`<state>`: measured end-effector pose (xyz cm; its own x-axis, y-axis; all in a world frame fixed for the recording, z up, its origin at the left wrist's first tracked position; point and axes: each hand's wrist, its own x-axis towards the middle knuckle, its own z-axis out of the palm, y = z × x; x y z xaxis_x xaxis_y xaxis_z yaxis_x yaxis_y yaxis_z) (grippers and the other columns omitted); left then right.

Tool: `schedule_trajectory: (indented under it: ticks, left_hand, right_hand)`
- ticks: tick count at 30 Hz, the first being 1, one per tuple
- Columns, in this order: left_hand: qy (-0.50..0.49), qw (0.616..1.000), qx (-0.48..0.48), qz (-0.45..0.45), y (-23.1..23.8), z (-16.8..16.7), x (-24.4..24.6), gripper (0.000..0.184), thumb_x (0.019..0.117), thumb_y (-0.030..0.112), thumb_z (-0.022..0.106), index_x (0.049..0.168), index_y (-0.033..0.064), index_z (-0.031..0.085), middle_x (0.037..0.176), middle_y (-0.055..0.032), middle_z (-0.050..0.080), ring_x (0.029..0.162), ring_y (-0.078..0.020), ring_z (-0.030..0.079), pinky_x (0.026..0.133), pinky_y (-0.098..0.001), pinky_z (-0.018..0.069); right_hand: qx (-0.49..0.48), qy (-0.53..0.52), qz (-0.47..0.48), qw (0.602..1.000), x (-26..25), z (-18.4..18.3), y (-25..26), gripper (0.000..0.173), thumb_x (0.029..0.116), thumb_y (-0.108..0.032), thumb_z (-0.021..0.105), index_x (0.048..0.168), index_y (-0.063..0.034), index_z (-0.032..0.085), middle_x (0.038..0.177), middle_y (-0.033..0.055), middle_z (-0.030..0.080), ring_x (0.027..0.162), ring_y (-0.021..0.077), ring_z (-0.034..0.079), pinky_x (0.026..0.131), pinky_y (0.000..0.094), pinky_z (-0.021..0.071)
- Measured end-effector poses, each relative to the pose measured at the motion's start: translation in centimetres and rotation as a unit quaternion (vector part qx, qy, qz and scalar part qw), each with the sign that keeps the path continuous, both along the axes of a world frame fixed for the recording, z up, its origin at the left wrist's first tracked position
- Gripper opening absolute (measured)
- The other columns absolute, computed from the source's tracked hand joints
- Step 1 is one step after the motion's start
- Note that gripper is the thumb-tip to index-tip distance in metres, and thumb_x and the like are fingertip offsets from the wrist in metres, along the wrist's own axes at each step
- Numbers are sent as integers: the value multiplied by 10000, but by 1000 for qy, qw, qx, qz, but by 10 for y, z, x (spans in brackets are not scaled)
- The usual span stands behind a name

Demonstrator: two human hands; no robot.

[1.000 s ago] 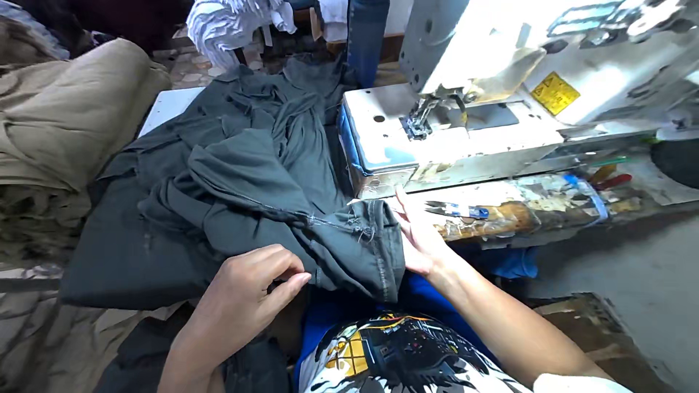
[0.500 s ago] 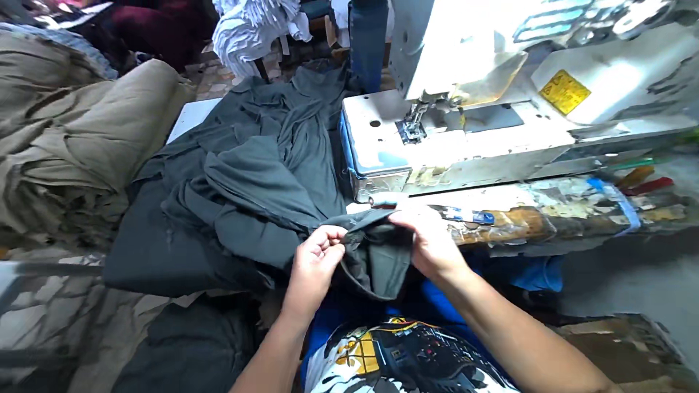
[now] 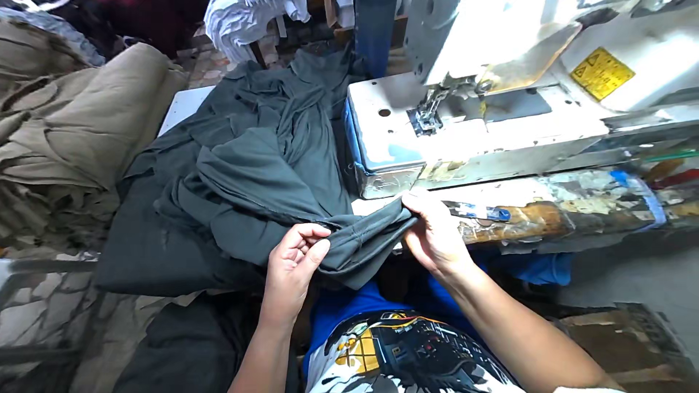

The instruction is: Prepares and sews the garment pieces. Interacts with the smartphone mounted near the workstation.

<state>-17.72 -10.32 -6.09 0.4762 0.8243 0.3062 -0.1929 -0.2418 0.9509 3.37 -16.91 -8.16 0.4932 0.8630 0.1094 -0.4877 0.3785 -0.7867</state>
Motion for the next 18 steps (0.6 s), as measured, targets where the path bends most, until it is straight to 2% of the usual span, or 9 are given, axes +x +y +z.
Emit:
schedule_trajectory:
  ticks: [2,4,6,7,10,12,14,16,18]
  left_hand:
    - [3,1000,2,1,-1,1,1,124,965,61,634,1066,86,702,943,49,710,853,-23,658,798,-194,554]
    - [5,1000,16,-7,-8,3,5,138,961,34,622,1071,67,697,971,67,716,870,-1,660,795,-196,561]
    - [-14,999,34,-38,-22,9,10,152,964,-5,598,1097,-18,672,1020,12,714,922,-15,663,843,-216,567]
    - [-25,996,58,-66,-29,12,13,182,965,-17,593,1121,-75,664,1063,-55,719,981,-49,674,900,-240,565]
    - [-21,960,251,-119,-36,21,10,198,982,19,595,1093,-106,701,1079,-197,727,1152,-231,657,1091,-350,465]
    - [11,938,341,-53,-26,29,-10,181,990,43,569,1035,-12,735,1041,-138,750,1192,-254,640,1120,-381,437]
    - [93,911,393,80,-9,30,-47,231,1009,67,512,1039,45,739,1072,-87,756,1203,-220,644,1101,-365,469]
    - [176,875,397,216,12,22,-89,246,957,24,535,1039,46,767,1110,-81,755,1208,-226,647,1065,-381,500]
    - [211,855,350,319,29,19,-126,230,927,-3,571,1036,28,771,1111,-94,744,1172,-220,660,1024,-382,531]
  right_hand:
    - [11,-27,6,1000,2,-3,-1,193,1013,-112,524,924,-148,692,862,-12,687,830,74,670,798,279,582]
    - [31,-159,31,986,7,-7,-7,180,983,-249,654,1162,-229,644,1038,-73,704,941,32,674,843,247,579]
    - [52,-404,75,910,11,-7,-14,733,905,-519,727,1499,-207,435,1399,-85,583,1249,-5,558,1071,224,481]
    - [64,-500,91,859,8,-7,-15,819,900,-548,719,1534,-135,407,1458,-9,559,1314,13,521,1124,243,439]
    - [71,-591,33,803,-6,-15,-17,321,963,-337,621,1128,-73,700,1024,-9,739,1002,-69,641,909,146,512]
    - [46,-511,52,857,-6,-3,-20,153,988,-234,599,1074,-192,718,1024,-155,718,988,-125,622,898,109,517]
    - [-3,-385,53,921,-12,21,-29,253,955,-108,611,1020,-321,730,996,-256,724,943,-128,639,860,117,537]
    - [-49,-329,-8,943,-28,58,-32,310,920,39,570,1025,-247,623,955,-241,731,916,-123,656,853,112,543]
    - [-120,-424,-94,893,-19,81,-16,186,924,10,591,1104,-31,569,967,-148,687,936,-110,626,870,121,526]
